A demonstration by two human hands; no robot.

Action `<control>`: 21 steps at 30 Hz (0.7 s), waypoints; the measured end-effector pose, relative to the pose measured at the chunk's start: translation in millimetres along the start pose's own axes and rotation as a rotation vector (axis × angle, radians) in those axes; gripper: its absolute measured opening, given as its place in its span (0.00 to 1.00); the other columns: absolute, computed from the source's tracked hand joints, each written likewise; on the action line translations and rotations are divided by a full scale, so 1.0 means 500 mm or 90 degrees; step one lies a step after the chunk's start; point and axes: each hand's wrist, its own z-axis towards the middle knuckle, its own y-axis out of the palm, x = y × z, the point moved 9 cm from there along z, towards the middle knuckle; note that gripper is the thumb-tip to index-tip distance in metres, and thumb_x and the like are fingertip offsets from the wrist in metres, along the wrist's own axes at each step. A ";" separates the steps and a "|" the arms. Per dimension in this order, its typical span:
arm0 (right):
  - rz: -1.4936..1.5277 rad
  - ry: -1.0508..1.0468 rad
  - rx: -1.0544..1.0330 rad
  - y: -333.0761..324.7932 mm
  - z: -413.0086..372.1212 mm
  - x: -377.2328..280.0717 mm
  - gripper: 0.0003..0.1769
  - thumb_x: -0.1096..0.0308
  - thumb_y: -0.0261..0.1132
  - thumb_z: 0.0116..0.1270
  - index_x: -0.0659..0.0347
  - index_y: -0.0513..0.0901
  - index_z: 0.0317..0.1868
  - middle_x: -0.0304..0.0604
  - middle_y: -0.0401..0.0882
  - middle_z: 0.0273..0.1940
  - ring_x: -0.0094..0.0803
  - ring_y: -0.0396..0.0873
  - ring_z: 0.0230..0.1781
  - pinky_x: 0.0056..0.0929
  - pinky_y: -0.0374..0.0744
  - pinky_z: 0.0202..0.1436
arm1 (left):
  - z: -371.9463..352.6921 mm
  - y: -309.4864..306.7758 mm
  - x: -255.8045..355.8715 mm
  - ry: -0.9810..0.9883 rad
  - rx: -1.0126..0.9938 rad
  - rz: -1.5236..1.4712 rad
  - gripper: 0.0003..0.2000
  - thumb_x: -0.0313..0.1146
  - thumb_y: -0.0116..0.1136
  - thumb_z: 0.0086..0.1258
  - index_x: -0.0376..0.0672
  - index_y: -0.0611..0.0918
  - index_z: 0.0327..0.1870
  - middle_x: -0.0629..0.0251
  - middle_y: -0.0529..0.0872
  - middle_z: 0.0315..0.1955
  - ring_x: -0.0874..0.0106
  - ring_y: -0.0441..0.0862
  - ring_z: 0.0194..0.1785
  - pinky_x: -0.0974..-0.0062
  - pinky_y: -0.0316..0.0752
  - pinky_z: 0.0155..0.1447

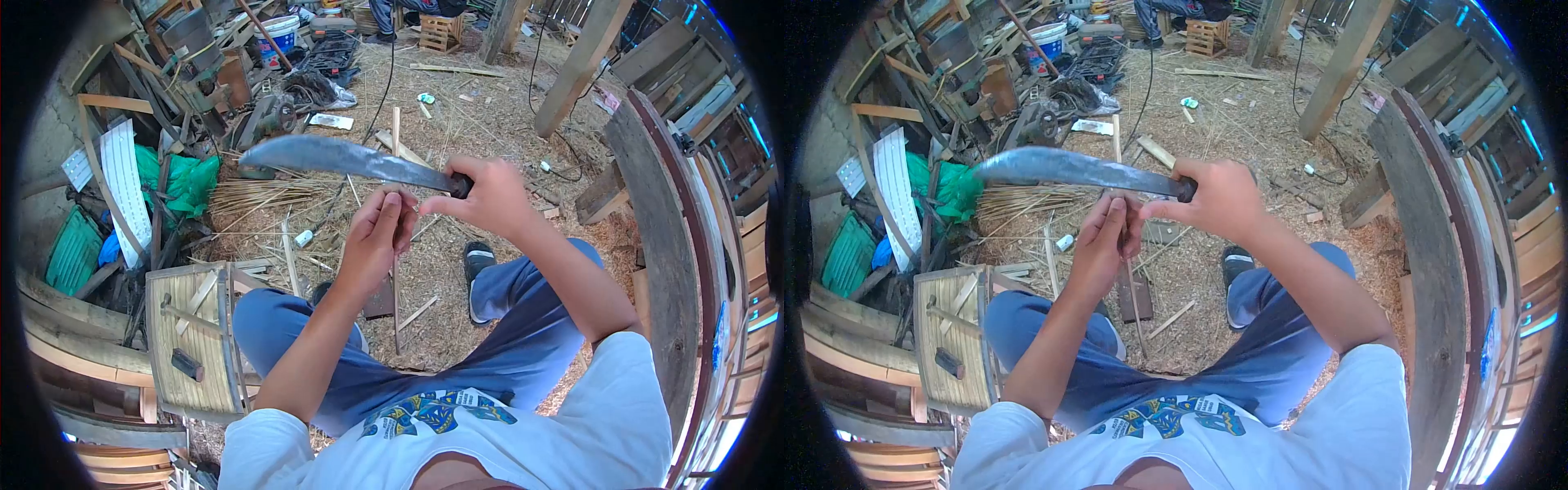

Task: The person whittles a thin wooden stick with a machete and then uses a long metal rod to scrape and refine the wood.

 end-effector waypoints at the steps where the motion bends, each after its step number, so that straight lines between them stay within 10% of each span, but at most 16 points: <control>1: 0.035 0.045 -0.009 0.003 0.000 0.003 0.27 0.41 0.79 0.60 0.58 0.88 0.36 0.41 0.79 0.21 0.34 0.79 0.23 0.35 0.75 0.29 | 0.001 -0.004 0.003 0.019 0.017 0.049 0.14 0.41 0.43 0.90 0.41 0.79 0.51 0.73 0.74 0.27 0.83 0.69 0.26 0.82 0.65 0.30; 8: 0.303 0.186 -0.024 0.022 0.005 0.040 0.15 0.59 0.78 0.68 0.62 0.90 0.45 0.27 0.79 0.25 0.13 0.70 0.28 0.23 0.68 0.30 | 0.002 -0.012 -0.017 0.051 0.068 0.168 0.16 0.40 0.44 0.90 0.39 0.83 0.55 0.74 0.76 0.28 0.84 0.71 0.28 0.82 0.69 0.33; 21: 0.139 0.117 0.042 -0.038 0.000 0.039 0.31 0.35 0.73 0.64 0.60 0.90 0.36 0.41 0.78 0.19 0.32 0.77 0.20 0.34 0.74 0.27 | 0.008 0.005 -0.038 0.018 0.102 0.099 0.09 0.36 0.49 0.88 0.41 0.79 0.53 0.73 0.80 0.29 0.87 0.71 0.28 0.84 0.65 0.29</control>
